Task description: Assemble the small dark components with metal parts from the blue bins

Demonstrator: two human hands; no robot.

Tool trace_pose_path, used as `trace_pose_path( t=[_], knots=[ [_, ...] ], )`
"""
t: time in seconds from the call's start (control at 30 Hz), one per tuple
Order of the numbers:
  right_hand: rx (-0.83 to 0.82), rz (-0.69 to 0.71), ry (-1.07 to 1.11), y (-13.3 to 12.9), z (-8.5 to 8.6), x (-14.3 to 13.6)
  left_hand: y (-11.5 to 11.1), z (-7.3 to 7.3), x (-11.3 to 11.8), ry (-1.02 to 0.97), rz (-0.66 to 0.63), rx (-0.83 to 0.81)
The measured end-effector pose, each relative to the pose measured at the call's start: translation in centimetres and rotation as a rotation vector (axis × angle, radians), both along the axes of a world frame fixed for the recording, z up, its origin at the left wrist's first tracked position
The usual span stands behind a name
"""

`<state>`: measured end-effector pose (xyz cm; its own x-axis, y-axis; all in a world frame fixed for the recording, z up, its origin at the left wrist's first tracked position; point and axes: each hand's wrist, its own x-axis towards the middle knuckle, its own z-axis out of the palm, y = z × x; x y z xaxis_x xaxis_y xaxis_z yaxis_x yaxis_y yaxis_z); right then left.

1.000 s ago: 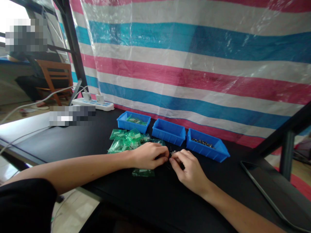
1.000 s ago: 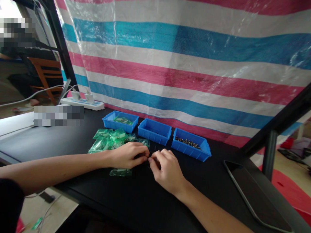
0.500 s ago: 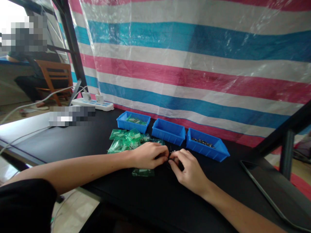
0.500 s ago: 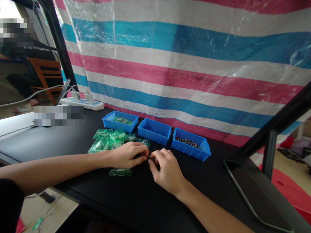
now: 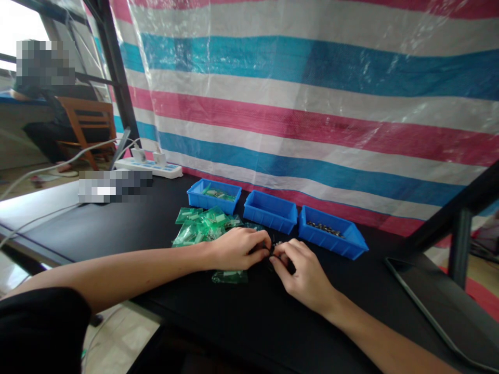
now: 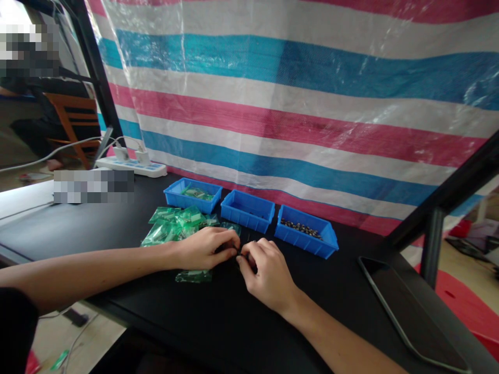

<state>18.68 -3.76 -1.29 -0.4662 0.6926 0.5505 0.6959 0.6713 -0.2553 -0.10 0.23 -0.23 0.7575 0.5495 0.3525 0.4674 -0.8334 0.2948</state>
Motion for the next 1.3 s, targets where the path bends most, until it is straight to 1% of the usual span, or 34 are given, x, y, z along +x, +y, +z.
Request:
trace_pose_path(
  t=[0.13, 0.37, 0.73, 0.93, 1.17, 1.3],
  knots=[
    [-0.010, -0.008, 0.019, 0.04, -0.09, 0.05, -0.03, 0.07, -0.02, 0.007, 0.009, -0.006],
    [-0.003, 0.000, 0.050, 0.30, -0.54, 0.31, 0.12, 0.02, -0.10, 0.013, -0.020, -0.002],
    [-0.009, 0.016, 0.026, 0.23, -0.22, 0.12, 0.03, 0.05, -0.05, 0.003, -0.030, 0.002],
    [-0.018, 0.024, 0.042, 0.06, -0.09, 0.07, -0.05, 0.27, -0.16, 0.030, -0.036, 0.028],
    [0.005, 0.012, 0.040, 0.11, -0.25, 0.12, 0.13, 0.15, -0.05, 0.035, -0.047, 0.048],
    [-0.002, 0.010, 0.041, 0.19, -0.29, 0.14, 0.11, 0.09, -0.05, 0.037, -0.032, 0.043]
  ],
)
